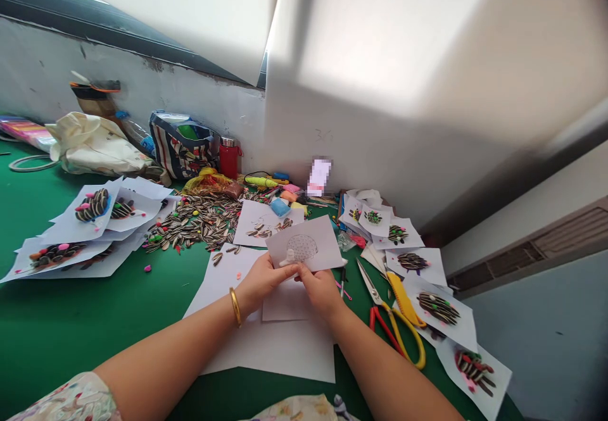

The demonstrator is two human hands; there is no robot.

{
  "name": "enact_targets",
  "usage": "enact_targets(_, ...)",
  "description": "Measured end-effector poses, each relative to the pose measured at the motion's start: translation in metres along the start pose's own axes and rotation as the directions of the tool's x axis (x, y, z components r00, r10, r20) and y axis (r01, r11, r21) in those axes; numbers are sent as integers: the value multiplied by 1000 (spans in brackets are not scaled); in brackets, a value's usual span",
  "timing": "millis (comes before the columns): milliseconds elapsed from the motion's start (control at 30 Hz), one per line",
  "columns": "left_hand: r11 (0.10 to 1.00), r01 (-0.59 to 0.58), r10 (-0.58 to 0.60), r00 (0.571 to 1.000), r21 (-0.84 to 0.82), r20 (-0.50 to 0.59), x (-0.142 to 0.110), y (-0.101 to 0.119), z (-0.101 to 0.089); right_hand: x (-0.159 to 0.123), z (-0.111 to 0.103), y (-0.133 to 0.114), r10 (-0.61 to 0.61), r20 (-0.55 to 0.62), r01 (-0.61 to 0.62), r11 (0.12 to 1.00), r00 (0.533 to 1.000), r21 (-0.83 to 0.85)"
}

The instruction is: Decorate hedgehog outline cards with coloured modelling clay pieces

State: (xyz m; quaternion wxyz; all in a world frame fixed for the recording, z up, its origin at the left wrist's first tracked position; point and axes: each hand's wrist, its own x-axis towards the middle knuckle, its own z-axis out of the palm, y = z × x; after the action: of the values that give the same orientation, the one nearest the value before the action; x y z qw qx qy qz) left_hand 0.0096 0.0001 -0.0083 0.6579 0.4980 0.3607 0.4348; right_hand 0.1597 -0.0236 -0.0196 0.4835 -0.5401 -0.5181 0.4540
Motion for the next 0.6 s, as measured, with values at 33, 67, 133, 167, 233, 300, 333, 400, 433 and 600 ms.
enact_targets(33, 1000, -1, 1, 1000, -8, -12, 0, 0, 0, -1, 0, -2, -1, 5, 1, 1000, 1000, -9)
enact_targets(67, 1000, -2, 2, 1000, -19, -22, 0, -1, 0, -2, 1, -4, -3, 10, 4, 1000, 1000, -20)
enact_targets(133, 999, -5, 4, 1000, -32, -29, 0, -4, -1, -4, 1, -6, -10, 21, 11, 999, 1000, -45)
enact_targets(167, 999, 0, -1, 1000, -32, -25, 0, -5, -2, -5, 1, -7, -11, 20, 12, 999, 1000, -53)
enact_targets(233, 999, 18, -18, 1000, -32, -18, 1, -7, -3, -5, 1, -7, -3, 16, 4, 998, 1000, -59)
enact_targets(300, 998, 26, -27, 1000, -55, -13, 1, -8, -3, -3, 1, -6, 10, 6, -9, 999, 1000, -53)
enact_targets(333, 997, 25, -26, 1000, -71, -10, 1, -8, -3, -3, 1, -6, 13, 1, -13, 999, 1000, -45)
enact_targets(400, 994, 18, -19, 1000, -104, -8, 1, -7, -3, -2, 1, -6, 15, -3, -15, 1000, 1000, -27)
enact_targets(433, 993, 17, -19, 1000, -118, -8, 1, -7, -3, -2, 1, -5, 14, -3, -14, 1000, 1000, -22)
enact_targets(600, 989, 26, -28, 1000, -144, -12, 1, -6, -2, -2, 1, -4, 13, 10, -13, 1000, 1000, -28)
